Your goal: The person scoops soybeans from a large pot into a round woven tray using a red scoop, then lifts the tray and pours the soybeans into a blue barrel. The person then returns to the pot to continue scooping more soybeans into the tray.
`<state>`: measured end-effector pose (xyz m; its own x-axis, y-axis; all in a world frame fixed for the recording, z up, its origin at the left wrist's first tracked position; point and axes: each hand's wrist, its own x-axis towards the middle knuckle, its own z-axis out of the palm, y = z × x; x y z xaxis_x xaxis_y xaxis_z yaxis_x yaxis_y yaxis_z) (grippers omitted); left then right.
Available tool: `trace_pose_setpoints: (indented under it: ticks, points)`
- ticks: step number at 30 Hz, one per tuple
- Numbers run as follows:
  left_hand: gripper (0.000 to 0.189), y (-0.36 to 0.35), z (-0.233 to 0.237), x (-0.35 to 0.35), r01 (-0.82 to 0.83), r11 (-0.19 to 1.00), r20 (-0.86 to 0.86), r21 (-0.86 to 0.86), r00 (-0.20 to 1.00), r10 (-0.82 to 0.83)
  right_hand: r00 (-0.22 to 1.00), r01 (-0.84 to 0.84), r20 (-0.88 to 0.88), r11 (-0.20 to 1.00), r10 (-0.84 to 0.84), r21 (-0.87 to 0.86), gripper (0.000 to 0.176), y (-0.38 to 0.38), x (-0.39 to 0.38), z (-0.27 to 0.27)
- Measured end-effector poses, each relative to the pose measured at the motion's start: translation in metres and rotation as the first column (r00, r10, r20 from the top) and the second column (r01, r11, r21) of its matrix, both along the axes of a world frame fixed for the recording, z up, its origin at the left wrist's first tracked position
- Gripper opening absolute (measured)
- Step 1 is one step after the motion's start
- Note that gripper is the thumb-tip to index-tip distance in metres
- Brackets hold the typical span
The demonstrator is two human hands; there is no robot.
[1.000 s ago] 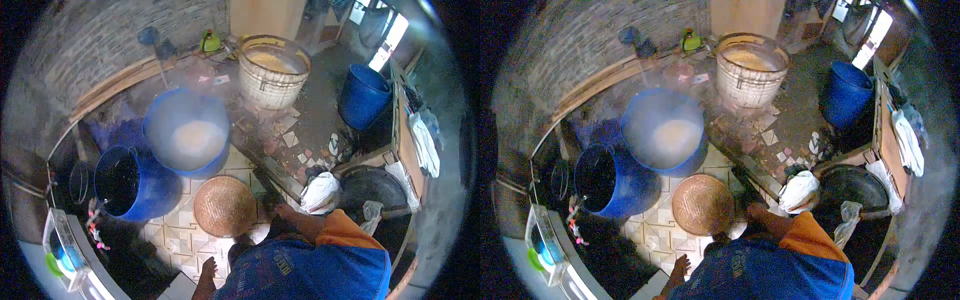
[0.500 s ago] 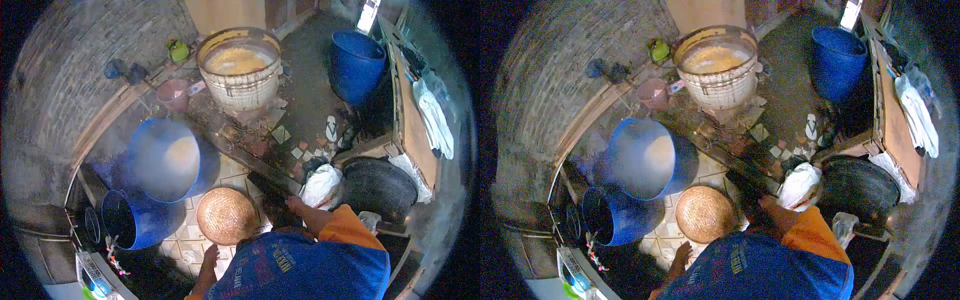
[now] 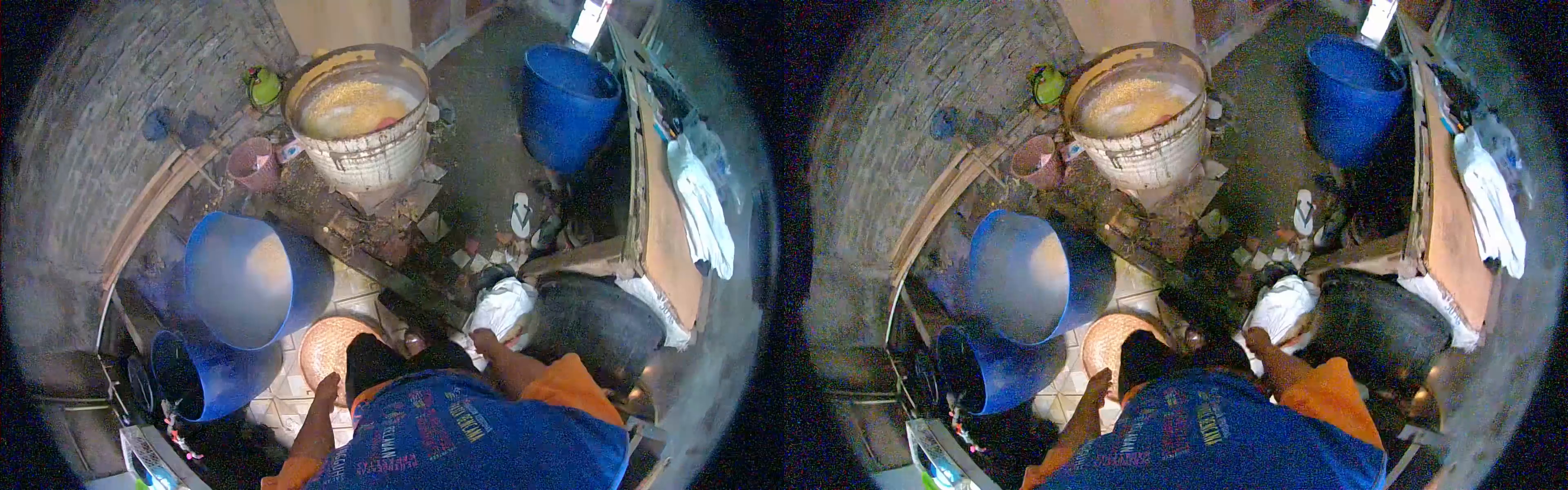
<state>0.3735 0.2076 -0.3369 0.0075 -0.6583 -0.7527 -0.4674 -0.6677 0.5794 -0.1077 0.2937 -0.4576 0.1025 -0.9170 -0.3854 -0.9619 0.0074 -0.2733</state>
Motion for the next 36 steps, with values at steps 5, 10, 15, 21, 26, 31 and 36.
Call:
trace_pose_setpoints:
  ticks: [5, 10, 15, 21, 26, 31, 36]
  points:
    - [0.034, -0.022, -0.020, 0.008, 0.070, 0.997, 0.025, -0.030, 0.997, -0.069, 0.835, 0.370, 0.321, 0.888, -0.447, 0.273, 0.026, 0.002, -0.011, -0.029]
    - [0.031, -0.061, -0.065, 0.019, 0.546, 0.803, 0.234, -0.240, 0.835, -0.498, 0.459, 0.447, 0.642, 0.784, -0.614, 0.430, 0.017, -0.032, -0.038, -0.082]
    - [0.035, -0.140, -0.066, -0.007, 0.487, 0.855, 0.185, -0.181, 0.870, -0.456, 0.619, 0.497, 0.573, 0.833, -0.538, 0.245, 0.031, -0.200, -0.072, 0.073]
    - [0.031, -0.271, -0.012, -0.073, 0.528, 0.710, 0.255, -0.466, 0.849, -0.463, 0.729, 0.458, 0.620, 0.879, -0.289, -0.129, 0.037, -0.426, -0.095, 0.322]
    - [0.039, -0.360, 0.095, -0.135, -0.191, 0.965, -0.368, -0.179, 0.923, 0.115, 0.629, 0.540, 0.670, 0.842, -0.394, -0.011, 0.036, -0.533, -0.087, 0.370]
    - [0.053, -0.383, 0.071, -0.129, -0.157, 0.958, -0.368, -0.241, 0.928, 0.060, 0.796, 0.432, 0.549, 0.875, -0.256, -0.219, 0.028, -0.587, -0.025, 0.397]
    - [0.039, -0.326, -0.033, -0.057, -0.465, 0.860, -0.503, 0.211, 0.702, 0.504, 0.964, 0.226, 0.227, 0.878, -0.139, -0.423, 0.032, -0.668, -0.044, 0.396]
